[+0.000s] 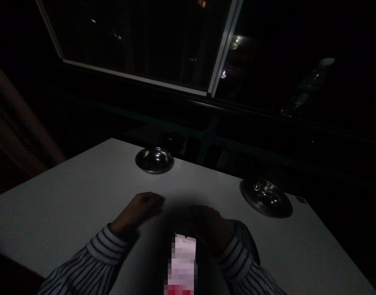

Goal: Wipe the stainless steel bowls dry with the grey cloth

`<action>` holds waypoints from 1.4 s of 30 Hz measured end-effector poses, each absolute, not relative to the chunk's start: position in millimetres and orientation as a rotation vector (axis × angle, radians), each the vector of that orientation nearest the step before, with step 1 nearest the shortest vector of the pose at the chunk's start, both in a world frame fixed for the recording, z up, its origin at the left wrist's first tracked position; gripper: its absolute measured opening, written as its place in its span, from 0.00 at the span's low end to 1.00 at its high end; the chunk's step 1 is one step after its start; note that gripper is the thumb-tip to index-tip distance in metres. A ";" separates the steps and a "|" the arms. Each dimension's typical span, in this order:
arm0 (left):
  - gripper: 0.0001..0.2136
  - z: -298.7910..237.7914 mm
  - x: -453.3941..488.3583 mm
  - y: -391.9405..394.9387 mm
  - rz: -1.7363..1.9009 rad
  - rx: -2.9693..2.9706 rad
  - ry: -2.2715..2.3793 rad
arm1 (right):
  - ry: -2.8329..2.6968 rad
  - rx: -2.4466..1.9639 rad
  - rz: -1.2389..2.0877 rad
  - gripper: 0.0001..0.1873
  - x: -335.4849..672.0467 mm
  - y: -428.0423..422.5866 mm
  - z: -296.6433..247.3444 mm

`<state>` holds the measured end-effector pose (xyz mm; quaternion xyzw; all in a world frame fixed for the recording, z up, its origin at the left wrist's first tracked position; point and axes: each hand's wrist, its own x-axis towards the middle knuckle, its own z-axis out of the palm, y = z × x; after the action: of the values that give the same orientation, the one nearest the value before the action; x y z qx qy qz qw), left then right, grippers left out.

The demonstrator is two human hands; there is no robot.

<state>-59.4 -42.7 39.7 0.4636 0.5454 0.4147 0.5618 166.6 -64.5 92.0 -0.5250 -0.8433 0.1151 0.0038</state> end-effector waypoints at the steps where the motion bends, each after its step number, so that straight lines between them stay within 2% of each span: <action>1: 0.09 37.2 -64.9 -32.7 1.055 0.999 1.282 | -2.674 -1.609 0.322 0.18 160.7 -56.0 94.6; 5: 0.08 25.2 -87.8 3.8 1.296 0.663 1.284 | -2.773 -1.485 0.197 0.17 130.0 -18.1 98.7; 8: 0.14 17.4 -99.8 21.5 1.390 0.514 1.266 | -2.812 -1.424 0.134 0.17 102.2 9.0 101.0; 11: 0.16 11.8 -104.0 30.0 1.448 0.456 1.219 | -2.840 -1.354 0.049 0.16 73.7 31.8 102.8; 20: 0.07 2.2 -105.7 39.8 1.540 0.394 1.042 | -2.928 -1.172 -0.090 0.16 13.4 79.4 92.5; 23: 0.04 -0.6 -106.6 41.0 1.568 0.365 1.000 | -2.970 -1.132 -0.095 0.17 6.4 84.7 89.1; 30: 0.08 -2.2 -104.9 39.7 1.579 0.370 0.964 | -3.033 -1.083 -0.108 0.17 4.1 84.2 89.7; 42: 0.08 2.0 -105.1 38.5 1.633 0.327 0.939 | -3.050 -1.060 -0.205 0.18 -4.1 80.7 95.4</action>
<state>-105.1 38.5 2.0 0.1396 0.4011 0.6976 0.5771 -4.1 80.7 95.4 -0.3274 -0.9416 -0.0631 -0.0467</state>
